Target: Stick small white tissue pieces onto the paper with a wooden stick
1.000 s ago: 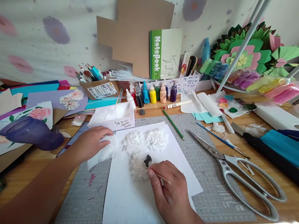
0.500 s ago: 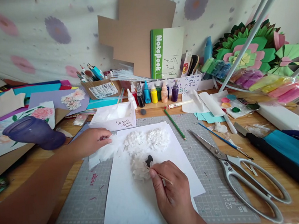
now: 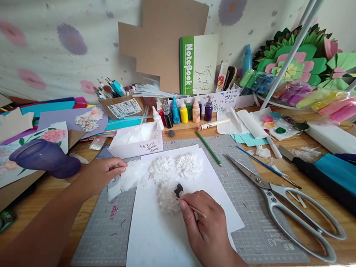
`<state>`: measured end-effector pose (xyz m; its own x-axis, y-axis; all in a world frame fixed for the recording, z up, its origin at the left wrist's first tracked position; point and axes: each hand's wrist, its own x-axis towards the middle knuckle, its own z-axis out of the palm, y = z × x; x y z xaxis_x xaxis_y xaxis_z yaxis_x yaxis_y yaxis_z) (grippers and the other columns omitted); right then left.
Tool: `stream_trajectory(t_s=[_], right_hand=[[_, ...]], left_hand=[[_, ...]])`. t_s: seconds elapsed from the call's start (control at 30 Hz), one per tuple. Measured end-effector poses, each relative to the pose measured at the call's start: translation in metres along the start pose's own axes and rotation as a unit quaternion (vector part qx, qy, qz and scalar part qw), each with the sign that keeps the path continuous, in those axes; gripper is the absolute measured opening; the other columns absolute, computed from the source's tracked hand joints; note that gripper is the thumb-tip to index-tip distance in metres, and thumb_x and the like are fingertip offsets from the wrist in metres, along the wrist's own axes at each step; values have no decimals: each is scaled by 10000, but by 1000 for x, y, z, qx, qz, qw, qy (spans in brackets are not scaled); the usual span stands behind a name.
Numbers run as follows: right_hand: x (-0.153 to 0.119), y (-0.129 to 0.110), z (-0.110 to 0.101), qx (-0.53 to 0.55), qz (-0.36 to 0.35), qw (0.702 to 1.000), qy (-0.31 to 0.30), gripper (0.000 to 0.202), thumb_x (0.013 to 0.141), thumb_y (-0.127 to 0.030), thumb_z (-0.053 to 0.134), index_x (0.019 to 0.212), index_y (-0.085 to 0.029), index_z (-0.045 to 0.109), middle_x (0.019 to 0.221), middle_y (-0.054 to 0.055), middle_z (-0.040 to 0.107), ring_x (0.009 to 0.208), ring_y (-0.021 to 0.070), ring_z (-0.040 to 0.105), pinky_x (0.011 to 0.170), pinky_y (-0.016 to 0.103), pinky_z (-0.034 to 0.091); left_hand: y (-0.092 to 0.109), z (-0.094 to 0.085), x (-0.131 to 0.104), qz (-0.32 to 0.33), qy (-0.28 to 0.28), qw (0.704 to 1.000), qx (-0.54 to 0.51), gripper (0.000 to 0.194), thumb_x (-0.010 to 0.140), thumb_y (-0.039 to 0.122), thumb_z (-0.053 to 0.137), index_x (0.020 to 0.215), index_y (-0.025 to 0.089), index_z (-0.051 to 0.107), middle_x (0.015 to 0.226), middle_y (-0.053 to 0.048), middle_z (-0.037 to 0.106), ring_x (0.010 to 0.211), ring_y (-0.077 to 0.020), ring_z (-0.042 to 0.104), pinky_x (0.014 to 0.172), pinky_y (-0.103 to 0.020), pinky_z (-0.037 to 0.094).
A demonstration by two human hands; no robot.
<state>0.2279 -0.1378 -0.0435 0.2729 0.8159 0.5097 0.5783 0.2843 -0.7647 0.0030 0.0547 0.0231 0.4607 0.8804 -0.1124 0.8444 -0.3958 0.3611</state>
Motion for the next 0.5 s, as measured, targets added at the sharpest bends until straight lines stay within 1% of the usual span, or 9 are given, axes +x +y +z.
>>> stream_trajectory(t_s=[0.07,0.2,0.3,0.37,0.43,0.5], right_hand=[[0,0,0,0,-2,1000,0,169,929,-193,485,808,-189,604,663,1,587,597,136,536,557,243,392],[0,-1,-1,1,-1,1000,-3,181,932,-199,478,805,-188,607,669,10,592,608,141,541,561,251,399],[0,-3,-2,-2,4,1000,-5,180,932,-195,476,813,-188,611,675,12,597,616,143,544,567,257,405],[0,-3,-2,-3,3,1000,-4,178,932,-195,475,822,-188,615,670,9,594,616,143,544,567,259,404],[0,-3,-2,-2,2,1000,-2,178,932,-192,475,824,-188,616,668,7,590,617,142,544,565,260,403],[0,-3,-2,-1,1,1000,-2,172,929,-185,479,824,-187,616,671,6,590,618,141,545,569,260,405]], left_hand=[[-3,0,-5,7,-7,1000,11,284,791,393,433,758,207,644,712,11,693,618,-164,592,559,-250,358],[-5,-1,-16,-23,-25,998,47,268,818,408,431,732,211,592,567,31,666,493,-149,544,496,-249,315],[-2,-4,-21,-24,-21,997,70,264,838,408,424,743,220,584,509,38,624,490,-152,541,519,-251,327],[-1,-6,-23,-5,-6,996,90,265,839,403,428,749,222,600,562,25,631,538,-161,552,540,-259,331],[-1,-11,-24,27,8,994,102,269,832,393,441,745,220,627,700,-4,656,646,-179,573,585,-270,351],[-1,-16,-24,61,23,993,94,275,825,388,457,744,221,661,866,-32,652,792,-204,581,687,-290,384]])
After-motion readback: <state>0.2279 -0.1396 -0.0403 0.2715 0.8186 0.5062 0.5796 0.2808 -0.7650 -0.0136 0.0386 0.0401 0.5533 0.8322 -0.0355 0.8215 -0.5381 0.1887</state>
